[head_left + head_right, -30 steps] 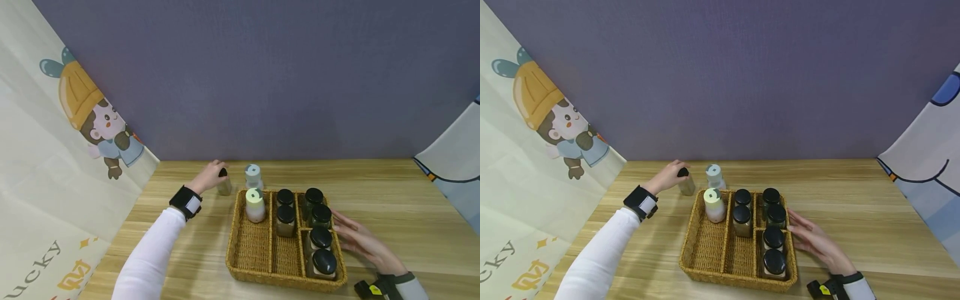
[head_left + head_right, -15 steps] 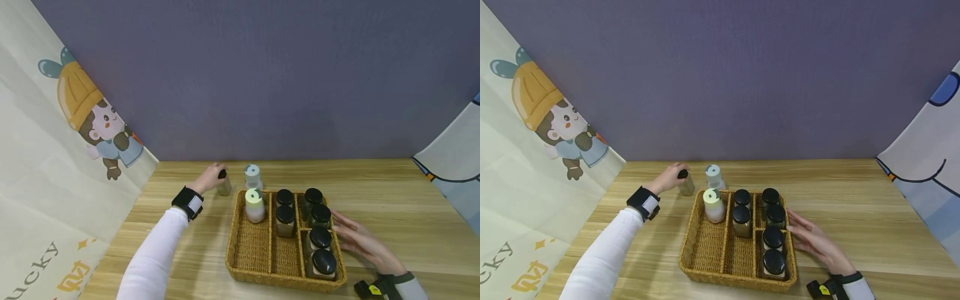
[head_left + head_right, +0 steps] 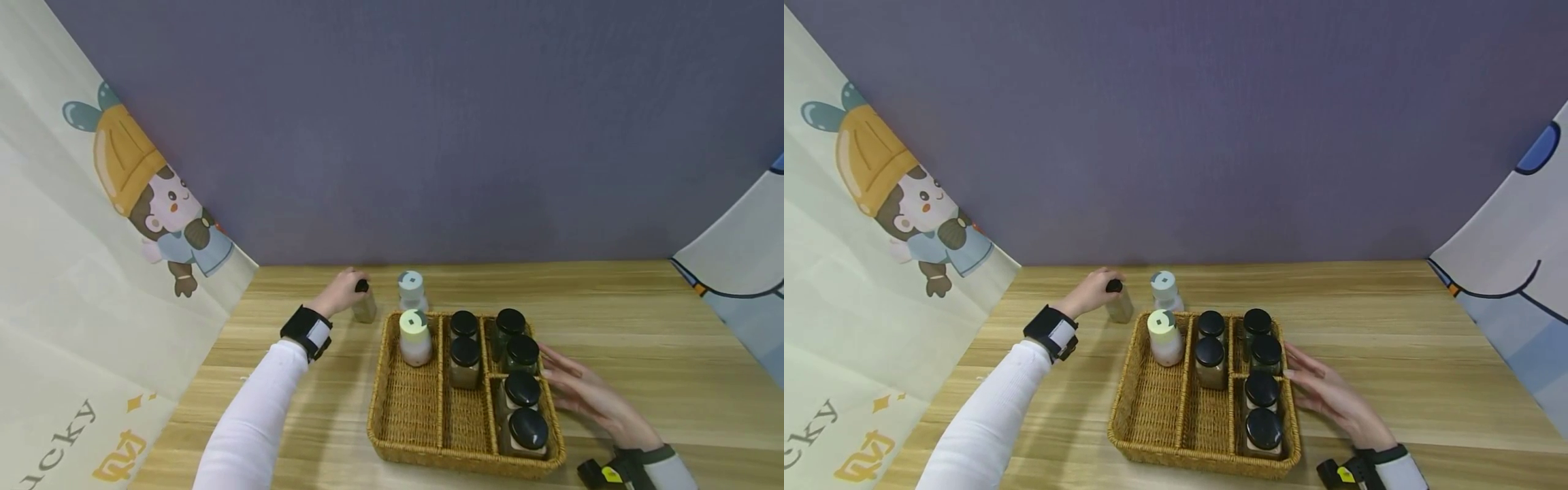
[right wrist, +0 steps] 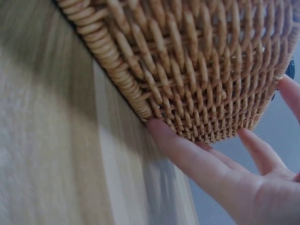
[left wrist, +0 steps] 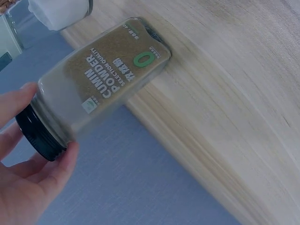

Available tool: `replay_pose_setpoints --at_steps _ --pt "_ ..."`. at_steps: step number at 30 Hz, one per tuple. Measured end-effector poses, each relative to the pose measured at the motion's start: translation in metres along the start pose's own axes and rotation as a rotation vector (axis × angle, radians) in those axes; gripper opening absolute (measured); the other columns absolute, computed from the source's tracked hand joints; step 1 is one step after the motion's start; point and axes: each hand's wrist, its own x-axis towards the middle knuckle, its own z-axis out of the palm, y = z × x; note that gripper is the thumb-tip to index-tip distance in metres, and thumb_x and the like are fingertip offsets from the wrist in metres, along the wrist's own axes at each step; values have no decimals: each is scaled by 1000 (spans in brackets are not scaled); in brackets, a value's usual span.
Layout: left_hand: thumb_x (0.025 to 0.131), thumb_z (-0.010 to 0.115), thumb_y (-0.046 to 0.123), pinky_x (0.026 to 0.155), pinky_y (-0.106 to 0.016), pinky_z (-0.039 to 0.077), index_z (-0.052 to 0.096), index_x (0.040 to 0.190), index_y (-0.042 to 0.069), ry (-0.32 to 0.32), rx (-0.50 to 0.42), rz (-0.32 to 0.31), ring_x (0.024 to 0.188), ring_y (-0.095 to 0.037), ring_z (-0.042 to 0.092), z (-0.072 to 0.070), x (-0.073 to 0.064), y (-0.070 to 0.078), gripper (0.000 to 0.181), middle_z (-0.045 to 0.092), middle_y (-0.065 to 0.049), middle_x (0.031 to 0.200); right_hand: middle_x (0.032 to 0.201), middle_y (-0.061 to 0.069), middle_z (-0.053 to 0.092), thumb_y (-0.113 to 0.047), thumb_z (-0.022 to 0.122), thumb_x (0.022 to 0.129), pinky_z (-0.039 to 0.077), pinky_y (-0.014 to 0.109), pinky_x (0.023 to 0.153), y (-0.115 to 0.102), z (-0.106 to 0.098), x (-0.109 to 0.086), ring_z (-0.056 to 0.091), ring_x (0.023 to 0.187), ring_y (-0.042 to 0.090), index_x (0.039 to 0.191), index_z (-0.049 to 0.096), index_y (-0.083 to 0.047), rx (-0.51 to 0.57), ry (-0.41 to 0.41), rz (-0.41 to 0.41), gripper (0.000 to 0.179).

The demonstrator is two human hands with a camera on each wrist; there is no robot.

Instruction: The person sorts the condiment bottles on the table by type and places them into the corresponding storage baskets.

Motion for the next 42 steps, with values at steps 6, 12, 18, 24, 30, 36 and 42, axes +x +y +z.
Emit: replay_pose_setpoints --at_steps 6,12,18,24,30,36,42 --pt "82 61 8 86 -40 47 56 113 -2 -18 16 19 103 -33 51 -1 -1 1 33 54 -20 111 143 26 -14 -26 36 96 34 54 96 1 -1 0 0 127 45 142 -3 -17 7 -19 -13 62" --pt "81 61 6 83 -37 48 56 111 -2 -41 32 33 100 -31 52 -3 -2 3 31 56 -19 109 143 25 -15 -26 38 95 33 55 96 2 -1 0 -2 128 43 142 -4 -16 21 -16 -8 63" --pt "78 62 3 83 -37 48 58 108 -4 -44 50 57 97 -30 53 -10 -2 8 31 57 -18 105 143 25 -14 -26 38 95 33 56 96 2 -1 1 -1 128 43 142 -5 -14 23 -4 -3 64" --pt "79 63 6 79 -35 48 59 106 -3 -64 63 83 95 -29 52 -24 -2 15 28 58 -17 103 144 23 -12 -26 38 95 33 54 97 0 0 1 2 128 42 142 -5 -14 23 12 10 64" --pt "79 64 7 74 -33 48 60 103 -1 -74 75 88 90 -26 52 -35 -1 21 25 58 -15 99 144 24 -13 -27 40 95 29 57 98 0 0 0 2 128 44 142 -4 -14 13 38 27 67" --pt "79 65 8 77 -34 48 60 104 0 -94 95 87 92 -27 52 -42 -1 30 26 58 -14 100 143 24 -14 -26 40 95 25 58 99 0 0 0 1 128 44 142 -6 -12 16 46 33 67" --pt "79 65 9 74 -33 48 60 104 1 -105 107 107 92 -26 51 -50 -2 42 27 57 -14 101 144 22 -14 -27 39 95 24 58 100 0 0 0 1 128 44 142 -5 -14 26 47 46 66"
